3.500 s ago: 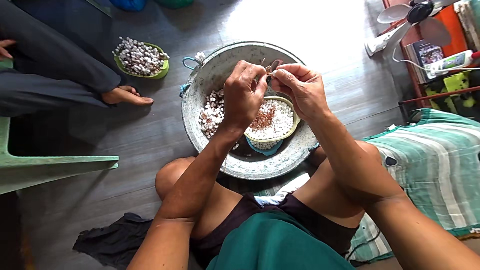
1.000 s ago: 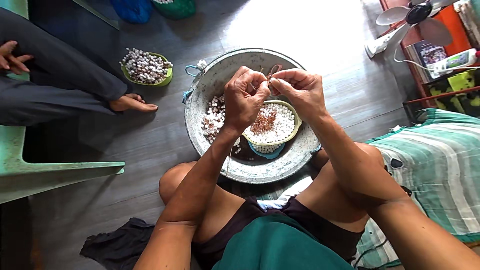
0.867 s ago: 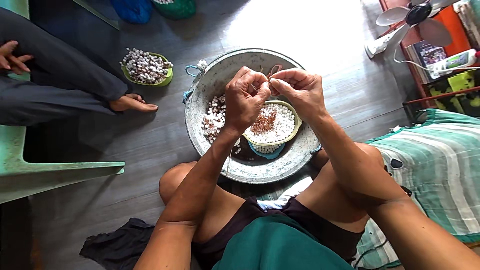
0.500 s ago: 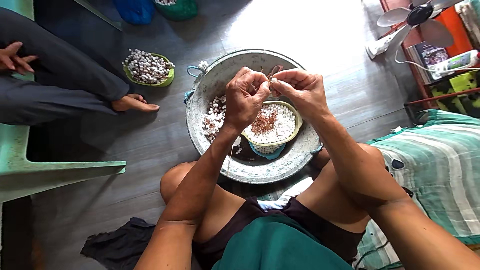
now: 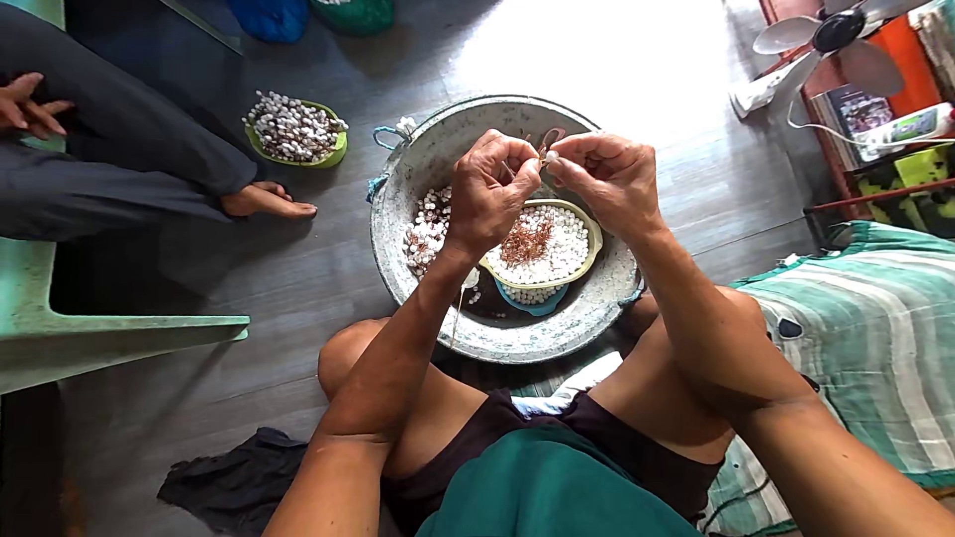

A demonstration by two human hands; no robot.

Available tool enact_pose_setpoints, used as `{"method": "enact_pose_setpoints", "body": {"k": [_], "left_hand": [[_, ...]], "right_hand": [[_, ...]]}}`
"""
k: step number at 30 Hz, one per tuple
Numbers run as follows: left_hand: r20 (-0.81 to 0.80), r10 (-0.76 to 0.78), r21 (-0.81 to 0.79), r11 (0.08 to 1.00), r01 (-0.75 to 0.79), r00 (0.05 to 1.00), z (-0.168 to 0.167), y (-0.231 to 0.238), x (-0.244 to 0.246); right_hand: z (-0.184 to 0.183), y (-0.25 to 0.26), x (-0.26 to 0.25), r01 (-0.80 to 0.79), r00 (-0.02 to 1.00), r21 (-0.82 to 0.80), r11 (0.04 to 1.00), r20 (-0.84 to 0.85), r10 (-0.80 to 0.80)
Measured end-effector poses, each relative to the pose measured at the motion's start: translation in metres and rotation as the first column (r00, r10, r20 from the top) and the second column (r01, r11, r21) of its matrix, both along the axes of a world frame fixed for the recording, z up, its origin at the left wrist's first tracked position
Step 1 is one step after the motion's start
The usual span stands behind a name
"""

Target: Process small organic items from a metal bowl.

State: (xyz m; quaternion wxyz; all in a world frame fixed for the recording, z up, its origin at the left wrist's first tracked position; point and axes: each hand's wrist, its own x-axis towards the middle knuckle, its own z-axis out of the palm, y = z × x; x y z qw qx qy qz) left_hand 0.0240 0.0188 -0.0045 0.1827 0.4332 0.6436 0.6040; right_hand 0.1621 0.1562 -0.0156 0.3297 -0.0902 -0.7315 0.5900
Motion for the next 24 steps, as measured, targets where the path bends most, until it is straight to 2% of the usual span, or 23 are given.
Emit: {"method": "enact_pose_setpoints", "body": {"k": [4,11,19,22,24], "left_hand": [[0.015,-0.002,0.002,1.0,0.002,1.0,-0.001,0.001,-0.001],[0.029,-0.008,-0.022,1.0,0.009,1.0,0.002,-0.001,-0.002],[0.048,-0.033,-0.016,0.999,0.034,0.998,0.001,0.0,-0.002],[0.045,-0.031,-0.015,0.999,0.031,0.999,0.002,-0.001,-0.006],[0.059,-0.027,0.013,1.0,0.026,0.998,0.005,-0.003,-0.011]], "right_hand": [[-0.001,-0.003,-0.001,0.008,1.0,-0.019,1.0,0.006,-0.008],[0.001,0.006,0.001,-0.013,1.0,0.152,0.988,0.003,0.012],[-0.002,0.003,0.0,0.035,0.999,0.178,0.983,0.02,-0.039],[0.018,0.008,0.007,0.024,1.0,0.229,0.973,0.01,-0.027],[0.054,0.014,0.013,-0.095,0.992,0.24,0.966,-0.063,0.113]]}}
